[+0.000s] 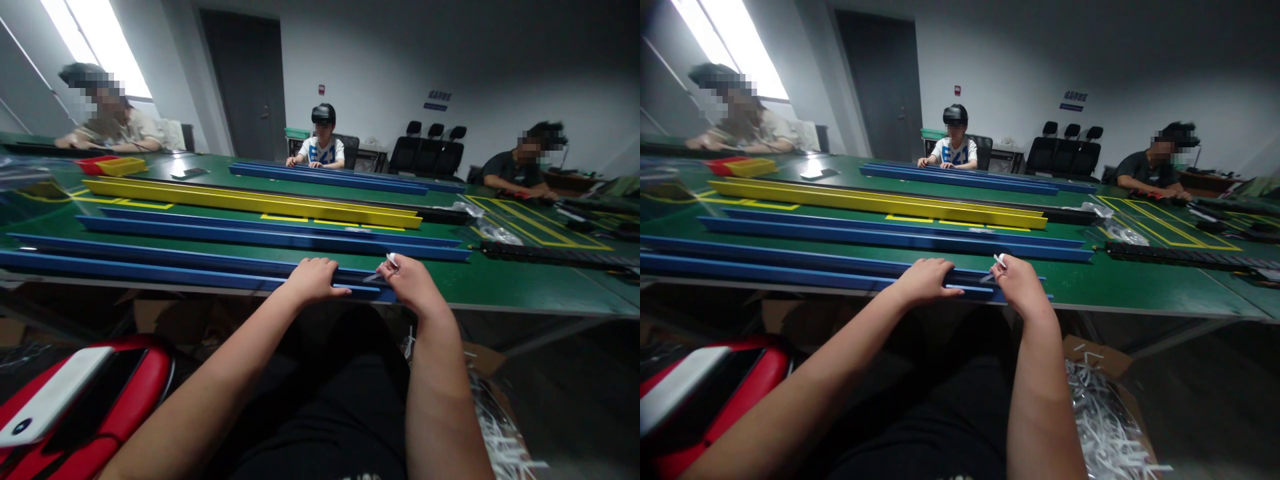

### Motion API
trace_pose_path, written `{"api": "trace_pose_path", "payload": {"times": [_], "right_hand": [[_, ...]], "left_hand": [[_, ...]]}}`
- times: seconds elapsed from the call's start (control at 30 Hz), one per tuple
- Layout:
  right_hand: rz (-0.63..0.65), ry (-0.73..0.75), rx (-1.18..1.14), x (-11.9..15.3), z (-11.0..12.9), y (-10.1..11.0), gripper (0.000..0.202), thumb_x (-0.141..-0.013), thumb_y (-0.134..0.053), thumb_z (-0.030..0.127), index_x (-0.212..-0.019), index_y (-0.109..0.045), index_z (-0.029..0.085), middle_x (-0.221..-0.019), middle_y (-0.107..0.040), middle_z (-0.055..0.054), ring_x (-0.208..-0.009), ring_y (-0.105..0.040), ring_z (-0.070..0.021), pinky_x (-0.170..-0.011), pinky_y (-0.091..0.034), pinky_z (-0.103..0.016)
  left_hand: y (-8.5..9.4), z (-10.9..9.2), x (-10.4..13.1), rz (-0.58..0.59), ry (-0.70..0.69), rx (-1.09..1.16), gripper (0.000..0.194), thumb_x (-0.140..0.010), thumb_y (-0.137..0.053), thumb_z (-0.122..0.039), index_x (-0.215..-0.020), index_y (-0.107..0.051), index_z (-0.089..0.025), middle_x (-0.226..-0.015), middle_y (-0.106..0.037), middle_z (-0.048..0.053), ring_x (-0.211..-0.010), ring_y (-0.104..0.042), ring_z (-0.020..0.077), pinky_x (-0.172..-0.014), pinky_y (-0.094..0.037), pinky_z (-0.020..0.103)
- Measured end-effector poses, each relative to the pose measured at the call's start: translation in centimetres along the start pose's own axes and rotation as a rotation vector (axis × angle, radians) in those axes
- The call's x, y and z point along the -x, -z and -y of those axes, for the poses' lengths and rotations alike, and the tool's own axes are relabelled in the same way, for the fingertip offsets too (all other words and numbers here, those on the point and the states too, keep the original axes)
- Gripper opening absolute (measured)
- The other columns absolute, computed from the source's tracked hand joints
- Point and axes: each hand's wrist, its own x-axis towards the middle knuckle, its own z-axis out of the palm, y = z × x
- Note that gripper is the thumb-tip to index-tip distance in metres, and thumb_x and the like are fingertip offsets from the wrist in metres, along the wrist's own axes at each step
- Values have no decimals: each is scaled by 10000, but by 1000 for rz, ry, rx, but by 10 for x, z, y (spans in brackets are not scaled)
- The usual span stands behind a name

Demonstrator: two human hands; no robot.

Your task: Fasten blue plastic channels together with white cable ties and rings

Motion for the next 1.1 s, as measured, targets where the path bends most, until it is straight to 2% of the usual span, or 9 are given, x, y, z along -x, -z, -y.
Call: {"api": "trace_pose_path", "payload": {"times": [0.2, 0.3, 0.4, 0.57, 0.73, 0.87, 1.0, 1.1], "right_hand": [[-33, -22, -218, 0, 2, -2, 261, -839, -556, 376, -688, -411, 220, -643, -567, 19, -628, -557, -136, -572, -347, -228], [-28, -22, -218, -3, -1, -3, 251, -839, -546, 373, -706, -391, 227, -621, -534, 30, -604, -531, -134, -570, -347, -235], [-25, -22, -156, -5, -2, -2, 210, -837, -544, 366, -749, -415, 227, -632, -530, 34, -574, -489, -123, -558, -328, -237], [10, -38, -36, -3, -1, 3, 174, -828, -580, 376, -813, -511, 217, -702, -592, 13, -586, -484, -118, -550, -316, -234], [169, -96, 83, 1, -11, 1, 232, -780, -658, 439, -840, -619, 218, -719, -636, -2, -605, -526, -134, -539, -313, -246], [292, -111, 139, 3, -18, 1, 217, -755, -689, 427, -794, -659, 215, -735, -657, -17, -616, -544, -142, -534, -316, -252], [394, -97, 125, 6, -22, 5, 125, -778, -649, 343, -756, -660, 221, -704, -657, -10, -598, -541, -139, -530, -307, -247], [357, -63, 121, 8, -25, 9, 121, -810, -595, 294, -736, -640, 209, -732, -663, -23, -635, -550, -143, -556, -312, -243]], "left_hand": [[-8, -42, -28, 39, -46, 70, 682, -739, -462, -788, -1085, -590, -214, -1101, -667, 108, -1018, -623, 297, -852, -449, 389], [-12, -52, -34, 23, -45, 62, 710, -717, -453, -815, -1042, -596, -200, -1077, -675, 118, -988, -633, 308, -831, -455, 399], [-14, -55, -34, 7, -32, 64, 727, -712, -434, -831, -1026, -598, -197, -1057, -682, 125, -976, -639, 306, -829, -454, 393], [-11, -45, -27, -10, -25, 42, 725, -708, -427, -839, -1000, -610, -201, -1017, -693, 123, -942, -649, 304, -812, -459, 393], [-4, -18, -13, 2, 3, 10, 737, -703, -427, -843, -1039, -617, -214, -1028, -698, 114, -943, -650, 304, -801, -463, 387], [-2, 0, -4, 1, 11, 1, 744, -705, -447, -830, -1118, -599, -231, -1065, -694, 108, -980, -644, 299, -825, -460, 378], [-2, 2, -2, -13, -4, -2, 742, -713, -437, -828, -1133, -592, -236, -1068, -694, 105, -979, -643, 298, -824, -455, 381], [-1, 1, -3, 4, 8, -8, 713, -721, -449, -813, -1110, -598, -235, -1071, -689, 106, -969, -641, 295, -821, -448, 381]]}}
